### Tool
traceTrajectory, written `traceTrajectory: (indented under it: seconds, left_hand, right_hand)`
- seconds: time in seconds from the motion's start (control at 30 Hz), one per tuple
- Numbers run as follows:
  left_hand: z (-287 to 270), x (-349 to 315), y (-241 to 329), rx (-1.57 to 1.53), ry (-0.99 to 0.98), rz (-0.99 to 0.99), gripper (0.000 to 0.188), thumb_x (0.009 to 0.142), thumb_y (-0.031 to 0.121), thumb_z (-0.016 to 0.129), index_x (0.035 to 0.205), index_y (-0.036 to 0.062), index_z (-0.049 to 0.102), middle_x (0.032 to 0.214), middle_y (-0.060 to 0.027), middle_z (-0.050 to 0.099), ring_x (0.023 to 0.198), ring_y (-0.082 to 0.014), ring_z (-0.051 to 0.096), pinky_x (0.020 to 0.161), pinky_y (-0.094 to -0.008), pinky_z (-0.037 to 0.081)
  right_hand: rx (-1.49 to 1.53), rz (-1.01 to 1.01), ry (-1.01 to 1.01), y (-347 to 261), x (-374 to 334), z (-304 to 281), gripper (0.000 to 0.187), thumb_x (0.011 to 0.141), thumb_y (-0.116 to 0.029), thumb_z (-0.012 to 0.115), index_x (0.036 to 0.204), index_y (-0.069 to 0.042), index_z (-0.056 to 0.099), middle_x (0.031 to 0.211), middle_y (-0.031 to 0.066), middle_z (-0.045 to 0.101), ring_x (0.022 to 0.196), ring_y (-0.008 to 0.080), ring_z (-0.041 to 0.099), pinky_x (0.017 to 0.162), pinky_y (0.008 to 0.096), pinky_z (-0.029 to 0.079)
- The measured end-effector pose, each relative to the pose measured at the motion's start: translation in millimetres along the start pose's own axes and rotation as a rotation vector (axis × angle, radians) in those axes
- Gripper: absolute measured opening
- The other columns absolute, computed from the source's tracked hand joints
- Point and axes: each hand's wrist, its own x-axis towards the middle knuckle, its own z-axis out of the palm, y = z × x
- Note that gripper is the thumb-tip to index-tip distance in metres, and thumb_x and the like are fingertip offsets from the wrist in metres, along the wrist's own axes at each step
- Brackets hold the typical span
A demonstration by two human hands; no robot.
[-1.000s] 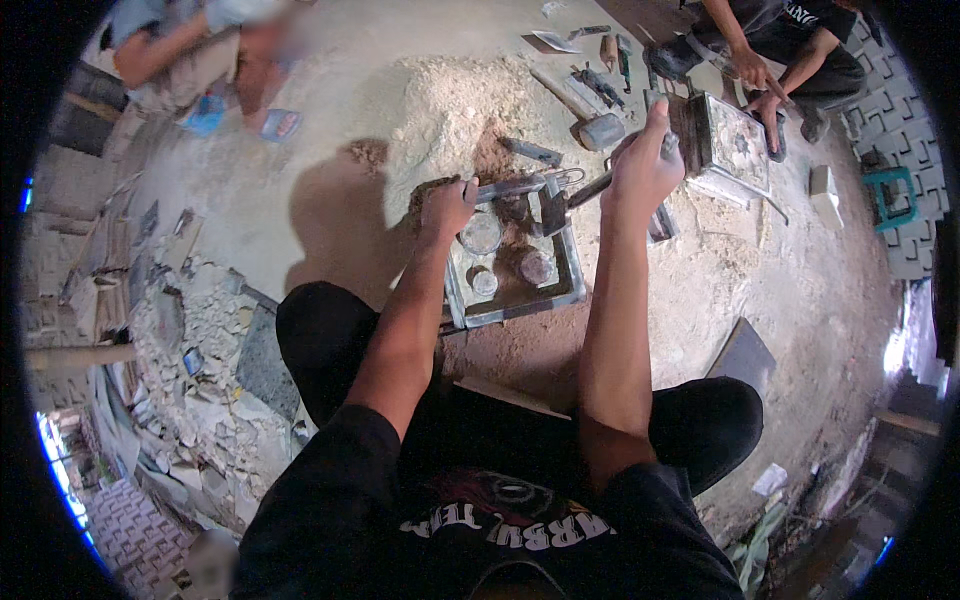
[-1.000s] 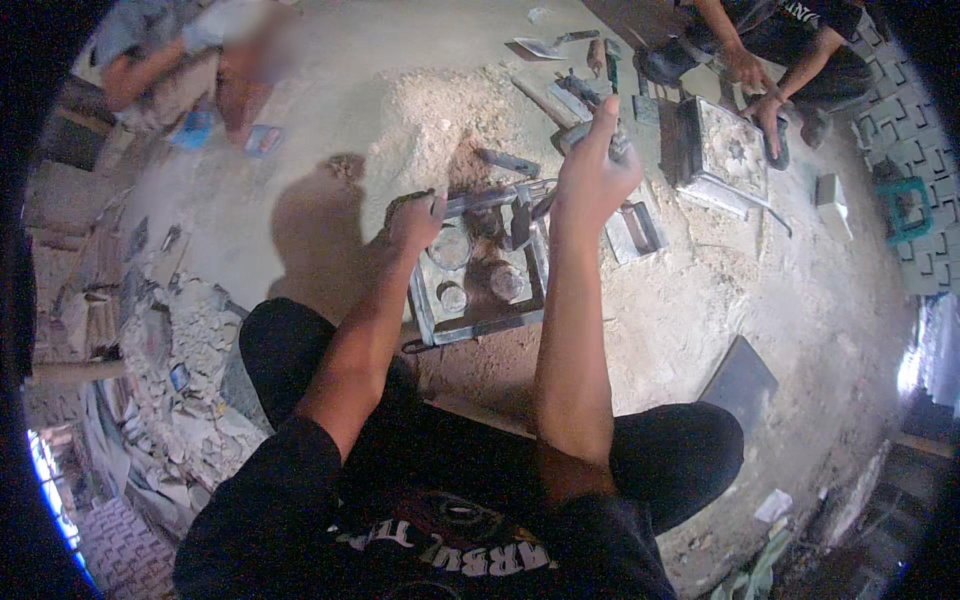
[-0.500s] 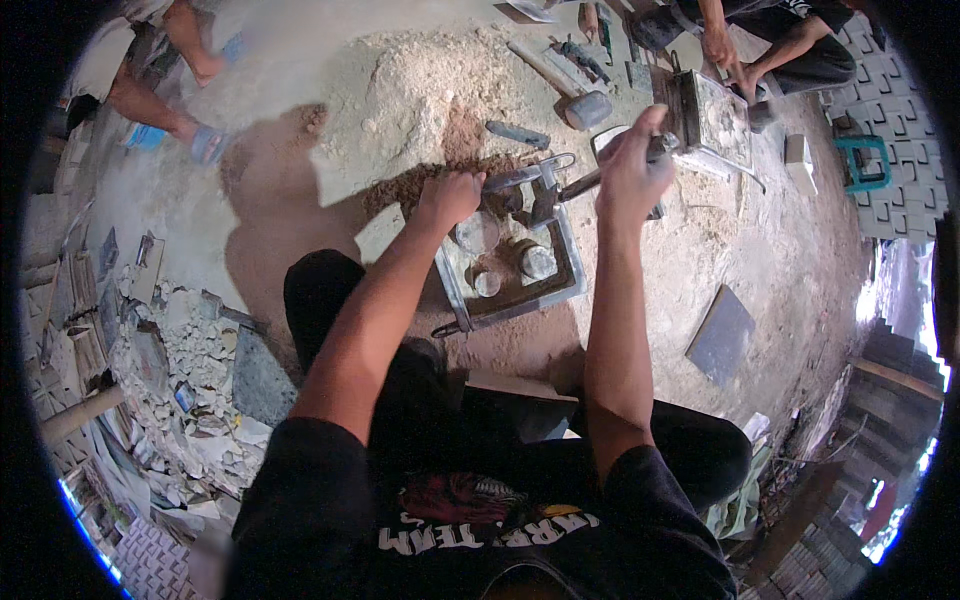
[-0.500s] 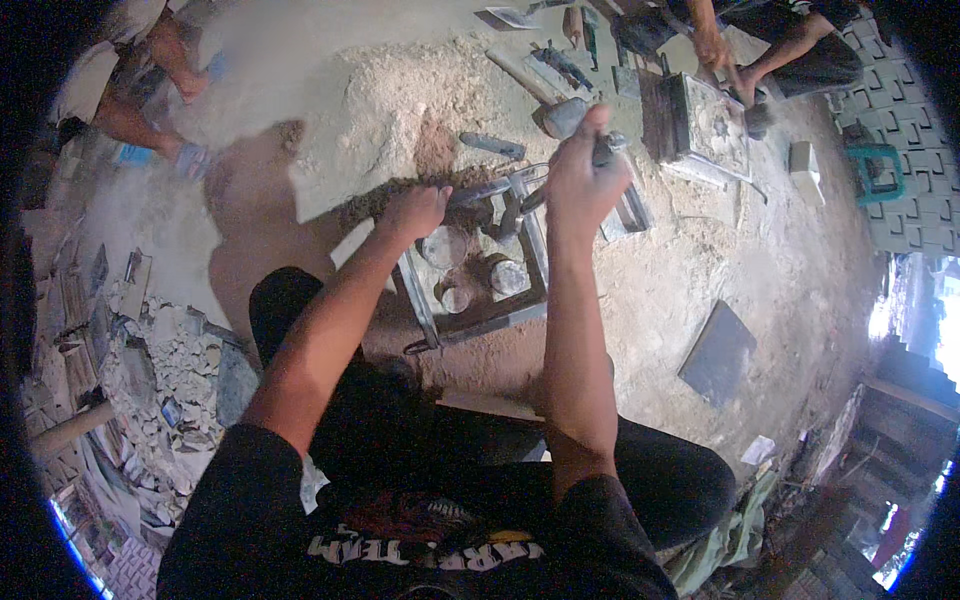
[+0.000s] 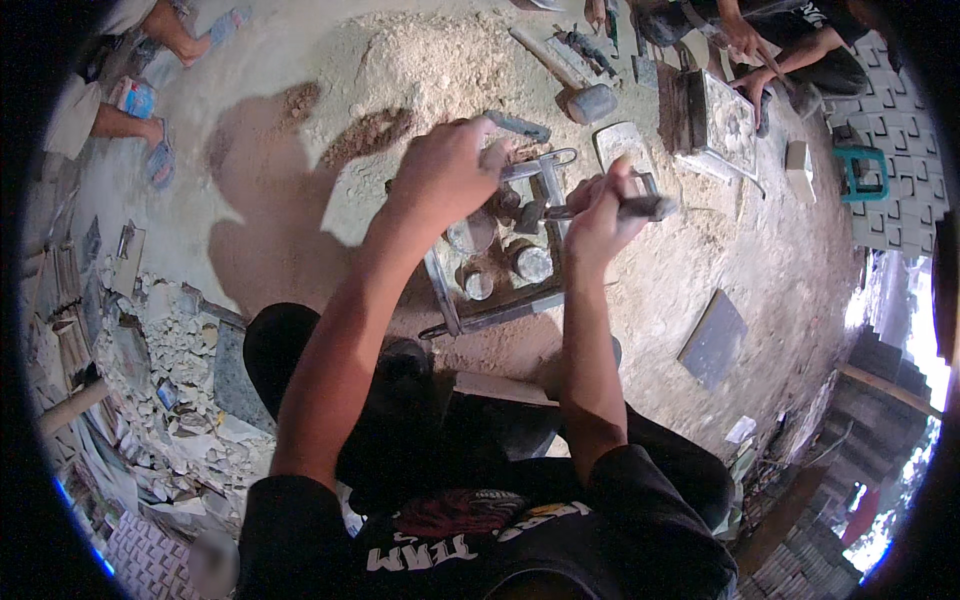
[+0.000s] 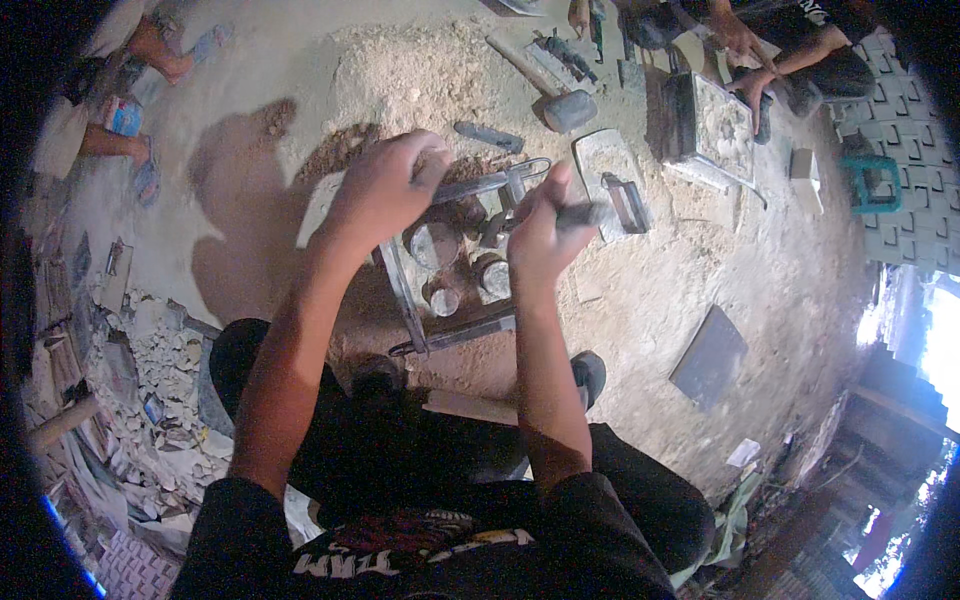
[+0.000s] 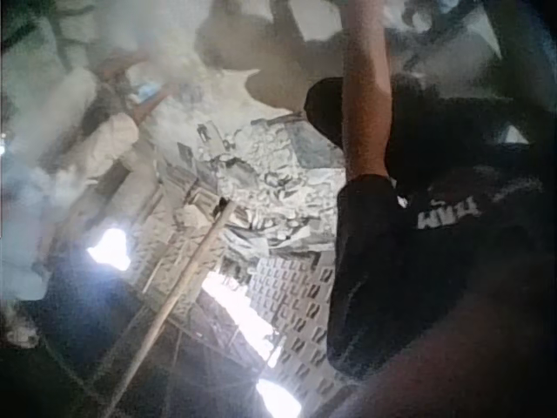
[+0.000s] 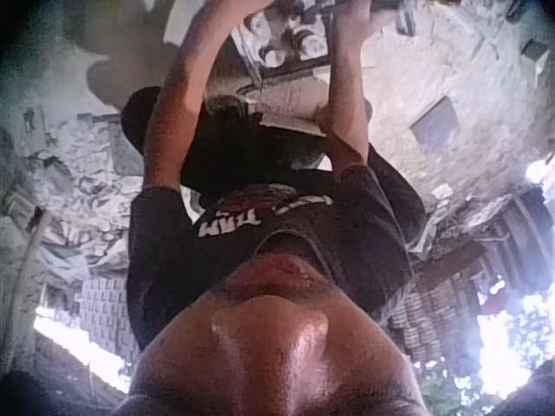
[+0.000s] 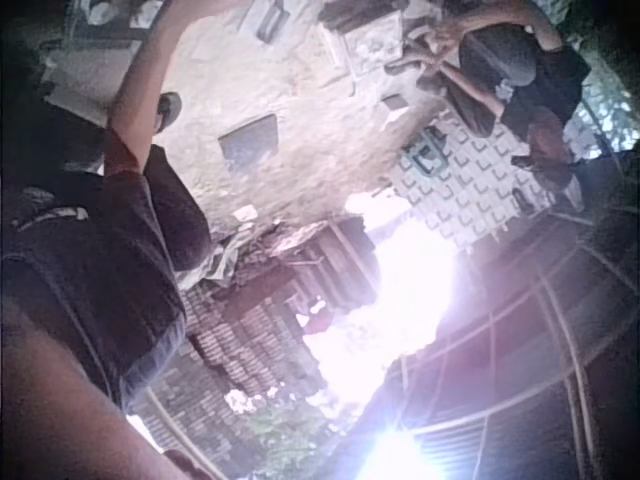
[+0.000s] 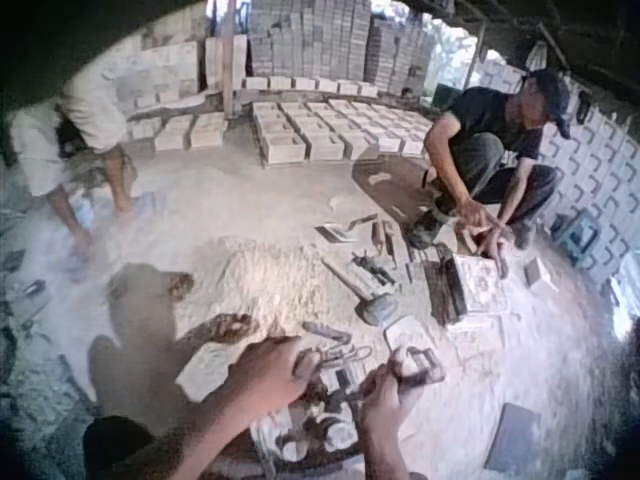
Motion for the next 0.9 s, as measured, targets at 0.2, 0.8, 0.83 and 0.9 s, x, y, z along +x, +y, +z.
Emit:
traceTrajectory:
  seconds: [0.2, 0.8, 0.83, 0.9]
  left_hand:
    - [-20, -21, 20, 0.031, -0.019, 0.022, 0.034, 0.089, 0.032, 0.054, 0.097, -0.0012, 0.058, 0.093, -0.0226, 0.063, 0.091, -0.0394, 0.059, 0.078, -0.0441, 0.046]
    - [-41, -28, 30, -0.056, 0.098, 0.064, 0.041, 0.09, 0.036, 0.055, 0.105, -0.0018, 0.059, 0.1, -0.0199, 0.064, 0.097, -0.0333, 0.062, 0.083, -0.0379, 0.047]
    - [-40, -28, 31, -0.076, 0.082, 0.051, 0.041, 0.09, 0.036, 0.055, 0.105, -0.0017, 0.059, 0.099, -0.0194, 0.065, 0.096, -0.0325, 0.062, 0.082, -0.0375, 0.047]
    - [-37, -21, 35, -0.11, 0.09, 0.05, 0.039, 0.09, 0.034, 0.056, 0.105, -0.0016, 0.059, 0.098, -0.0183, 0.065, 0.094, -0.0302, 0.063, 0.081, -0.0364, 0.048]
  right_hand:
    - [0.171, 0.136, -0.019, -2, -12, 2, 0.023, 0.09, -0.016, 0.057, 0.069, -0.007, 0.05, 0.052, -0.0046, 0.034, 0.043, 0.0069, 0.03, 0.042, 0.0248, 0.021]
    - [0.238, -0.009, -0.259, 11, -50, -38, 0.018, 0.091, -0.014, 0.05, 0.076, -0.005, 0.052, 0.058, -0.0024, 0.034, 0.046, 0.0091, 0.032, 0.041, 0.028, 0.022]
    - [0.249, -0.063, -0.317, 8, -52, -42, 0.019, 0.091, -0.015, 0.05, 0.076, -0.004, 0.052, 0.058, -0.0024, 0.034, 0.047, 0.0091, 0.032, 0.041, 0.0278, 0.022]
    - [-0.033, 0.004, -0.347, 39, -60, -47, 0.023, 0.09, -0.02, 0.052, 0.074, -0.005, 0.05, 0.058, -0.0029, 0.034, 0.046, 0.0093, 0.03, 0.042, 0.0256, 0.022]
